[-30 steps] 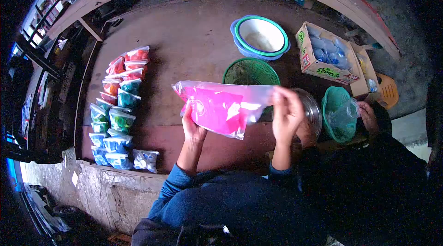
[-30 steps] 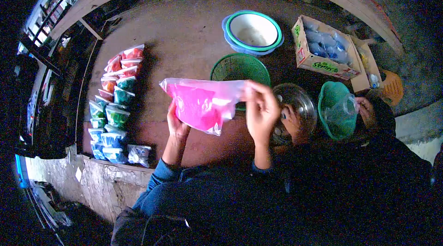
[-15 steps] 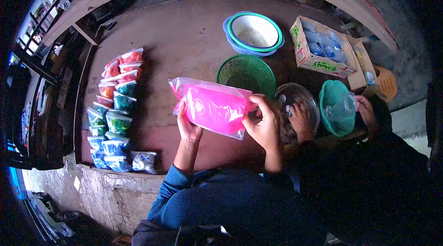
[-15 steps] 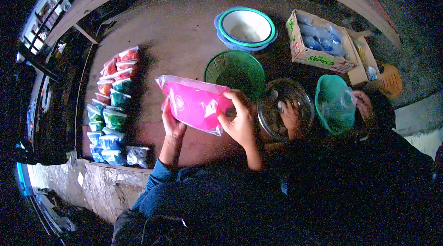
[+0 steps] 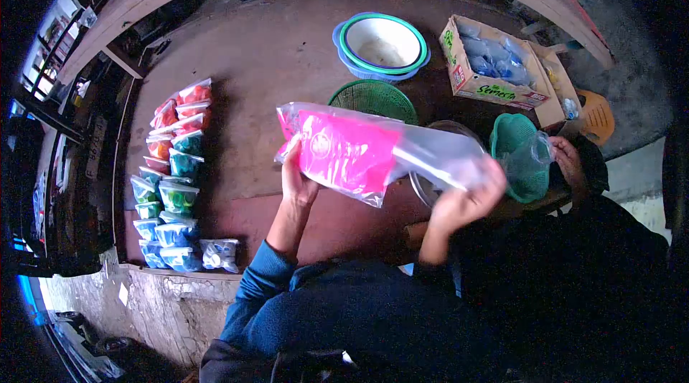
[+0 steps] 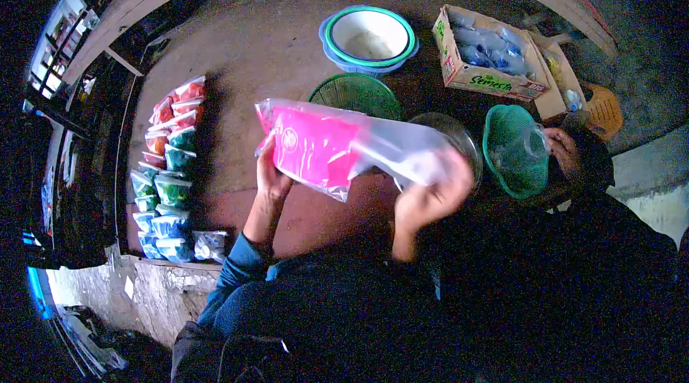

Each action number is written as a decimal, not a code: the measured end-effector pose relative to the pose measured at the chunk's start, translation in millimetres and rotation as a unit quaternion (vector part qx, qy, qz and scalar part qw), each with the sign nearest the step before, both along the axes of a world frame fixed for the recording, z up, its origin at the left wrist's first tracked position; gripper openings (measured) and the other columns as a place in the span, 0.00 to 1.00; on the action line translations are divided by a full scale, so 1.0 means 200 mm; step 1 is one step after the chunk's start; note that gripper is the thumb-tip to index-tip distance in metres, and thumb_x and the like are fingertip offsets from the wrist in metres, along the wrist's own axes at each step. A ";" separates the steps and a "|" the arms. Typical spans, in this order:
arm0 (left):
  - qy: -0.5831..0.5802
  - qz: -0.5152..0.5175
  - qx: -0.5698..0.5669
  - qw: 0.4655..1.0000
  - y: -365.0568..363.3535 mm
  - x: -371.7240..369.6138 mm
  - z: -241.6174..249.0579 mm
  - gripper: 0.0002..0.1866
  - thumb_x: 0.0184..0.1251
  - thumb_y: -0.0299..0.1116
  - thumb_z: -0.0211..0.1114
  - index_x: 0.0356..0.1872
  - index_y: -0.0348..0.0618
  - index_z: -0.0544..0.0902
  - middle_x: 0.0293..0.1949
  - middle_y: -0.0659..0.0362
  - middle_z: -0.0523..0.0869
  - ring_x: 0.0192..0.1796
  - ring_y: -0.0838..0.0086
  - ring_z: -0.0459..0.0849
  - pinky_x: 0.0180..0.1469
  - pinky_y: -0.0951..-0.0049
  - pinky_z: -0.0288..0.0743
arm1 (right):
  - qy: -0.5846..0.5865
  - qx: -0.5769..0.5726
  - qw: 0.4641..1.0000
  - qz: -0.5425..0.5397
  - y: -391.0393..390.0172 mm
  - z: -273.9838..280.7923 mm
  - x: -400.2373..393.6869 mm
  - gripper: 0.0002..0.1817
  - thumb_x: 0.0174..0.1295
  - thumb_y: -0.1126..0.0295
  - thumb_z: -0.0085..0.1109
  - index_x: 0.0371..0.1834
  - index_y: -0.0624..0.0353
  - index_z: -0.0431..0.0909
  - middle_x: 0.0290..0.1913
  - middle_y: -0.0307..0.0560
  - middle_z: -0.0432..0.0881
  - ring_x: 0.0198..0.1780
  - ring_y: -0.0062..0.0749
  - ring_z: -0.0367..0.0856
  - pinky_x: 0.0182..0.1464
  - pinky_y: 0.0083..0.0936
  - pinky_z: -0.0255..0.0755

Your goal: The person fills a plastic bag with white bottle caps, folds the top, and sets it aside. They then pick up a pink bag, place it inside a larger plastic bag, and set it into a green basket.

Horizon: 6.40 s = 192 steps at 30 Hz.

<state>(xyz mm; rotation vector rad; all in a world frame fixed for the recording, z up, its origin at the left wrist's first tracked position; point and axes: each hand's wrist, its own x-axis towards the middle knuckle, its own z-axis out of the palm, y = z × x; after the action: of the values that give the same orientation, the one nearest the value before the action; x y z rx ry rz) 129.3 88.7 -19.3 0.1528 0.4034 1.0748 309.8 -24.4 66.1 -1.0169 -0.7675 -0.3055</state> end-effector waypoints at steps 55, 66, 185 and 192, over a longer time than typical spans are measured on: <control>0.291 0.041 0.003 0.956 -0.80 -0.71 0.05 0.22 0.55 0.37 0.54 0.50 0.40 0.65 0.43 0.59 0.73 0.45 0.73 0.72 0.50 0.73 0.64 | -0.063 -0.209 0.973 0.076 -0.49 -0.23 -0.21 0.05 0.44 0.84 0.51 0.24 0.63 0.68 0.33 0.48 0.73 0.38 0.34 0.72 0.42 0.24 0.65; 0.304 -0.009 0.141 0.942 -0.82 -0.88 0.20 0.02 0.53 0.25 0.57 0.28 0.40 0.74 0.27 0.60 0.78 0.29 0.81 0.75 0.33 0.80 0.70 | 0.093 -0.144 0.981 0.087 -0.46 -0.28 -0.25 0.06 0.50 0.84 0.48 0.24 0.61 0.67 0.41 0.43 0.68 0.41 0.29 0.71 0.37 0.22 0.71; 0.650 -0.016 0.415 0.637 -0.55 -0.16 0.24 0.04 0.52 0.22 0.53 0.29 0.35 0.68 0.16 0.50 0.74 0.19 0.70 0.76 0.23 0.75 0.68 | 0.071 -0.429 0.851 0.294 -0.17 -0.29 0.06 0.11 0.48 0.73 0.57 0.36 0.59 0.72 0.33 0.39 0.75 0.30 0.24 0.71 0.33 0.22 0.66; 0.681 -0.043 0.427 0.593 -0.54 -0.15 0.21 0.07 0.53 0.27 0.56 0.24 0.37 0.68 0.15 0.49 0.74 0.20 0.58 0.77 0.22 0.72 0.68 | -0.288 -0.568 0.770 0.028 -0.06 -0.88 0.56 0.10 0.35 0.79 0.54 0.26 0.60 0.74 0.26 0.55 0.75 0.32 0.46 0.73 0.32 0.34 0.66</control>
<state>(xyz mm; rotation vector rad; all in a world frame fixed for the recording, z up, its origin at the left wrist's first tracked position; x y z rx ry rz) 100.3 -20.3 22.1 1.9478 1.1956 0.7685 422.1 -35.4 -109.6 -2.0882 -1.6324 -0.0575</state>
